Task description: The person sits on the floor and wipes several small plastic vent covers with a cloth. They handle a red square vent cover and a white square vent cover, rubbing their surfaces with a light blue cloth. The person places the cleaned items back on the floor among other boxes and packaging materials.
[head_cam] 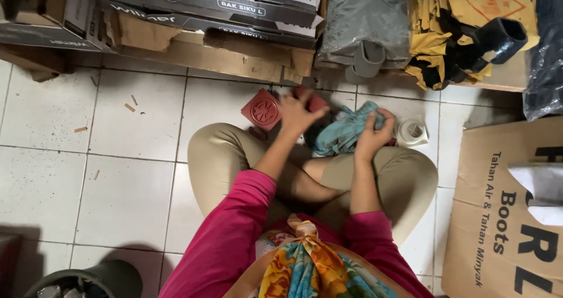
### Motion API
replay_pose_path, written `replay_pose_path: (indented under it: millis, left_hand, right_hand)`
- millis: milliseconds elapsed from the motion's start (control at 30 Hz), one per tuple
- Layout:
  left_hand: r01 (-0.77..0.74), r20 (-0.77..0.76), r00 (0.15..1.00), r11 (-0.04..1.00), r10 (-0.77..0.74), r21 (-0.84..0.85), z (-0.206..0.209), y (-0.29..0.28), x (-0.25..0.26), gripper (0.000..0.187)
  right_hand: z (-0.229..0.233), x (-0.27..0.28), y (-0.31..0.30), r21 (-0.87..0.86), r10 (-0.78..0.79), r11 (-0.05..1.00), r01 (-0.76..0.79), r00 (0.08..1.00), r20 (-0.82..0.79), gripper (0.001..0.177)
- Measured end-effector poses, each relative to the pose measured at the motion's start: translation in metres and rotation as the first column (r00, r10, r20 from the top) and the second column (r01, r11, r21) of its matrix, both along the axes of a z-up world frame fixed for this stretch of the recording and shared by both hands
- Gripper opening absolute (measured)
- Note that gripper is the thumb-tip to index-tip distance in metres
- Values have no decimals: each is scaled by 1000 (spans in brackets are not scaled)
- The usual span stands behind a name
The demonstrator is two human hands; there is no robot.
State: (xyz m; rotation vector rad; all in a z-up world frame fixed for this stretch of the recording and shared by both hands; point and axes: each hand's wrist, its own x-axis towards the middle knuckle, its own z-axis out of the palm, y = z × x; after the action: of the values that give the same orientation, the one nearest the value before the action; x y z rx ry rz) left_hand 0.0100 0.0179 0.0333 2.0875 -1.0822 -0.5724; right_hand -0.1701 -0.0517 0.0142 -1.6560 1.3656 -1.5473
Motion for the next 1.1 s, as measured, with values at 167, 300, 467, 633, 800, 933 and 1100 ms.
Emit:
replay_pose_path:
  millis: [167, 300, 467, 633, 800, 933, 1100]
  left_hand:
    - [-173, 339, 941, 859, -1, 482, -22, -3, 40, 93]
    - [-143, 242, 970, 780, -11, 609, -45, -9, 39, 108]
    - [-134, 313, 944, 741, -108, 658, 26, -3, 14, 79]
    - [-96, 298, 948, 791, -113, 605, 17, -5, 12, 94]
    - [-43, 387, 920, 964, -64, 262, -32, -23, -1, 72]
    - [389, 396, 861, 915, -320, -108, -51, -65, -55, 31]
    - [641, 255, 685, 731, -682, 234, -117, -103, -121, 23]
  right_hand:
    - [-9, -10, -6, 61, -34, 998, 33, 999, 18, 18]
    - [-22, -9, -14, 80, -67, 995, 62, 996, 55, 18]
    - [-40, -1, -9, 72, 191, 980, -188, 981, -41, 20]
    - [-50, 17, 0, 338, 327, 906, -254, 928, -178, 17]
    - [-48, 11, -4, 531, 375, 813, -238, 912, -166, 12]
    - [-117, 16, 2, 623, 502, 773, -117, 713, -490, 20]
    - [-266, 33, 26, 689, 603, 719, -96, 579, -549, 33]
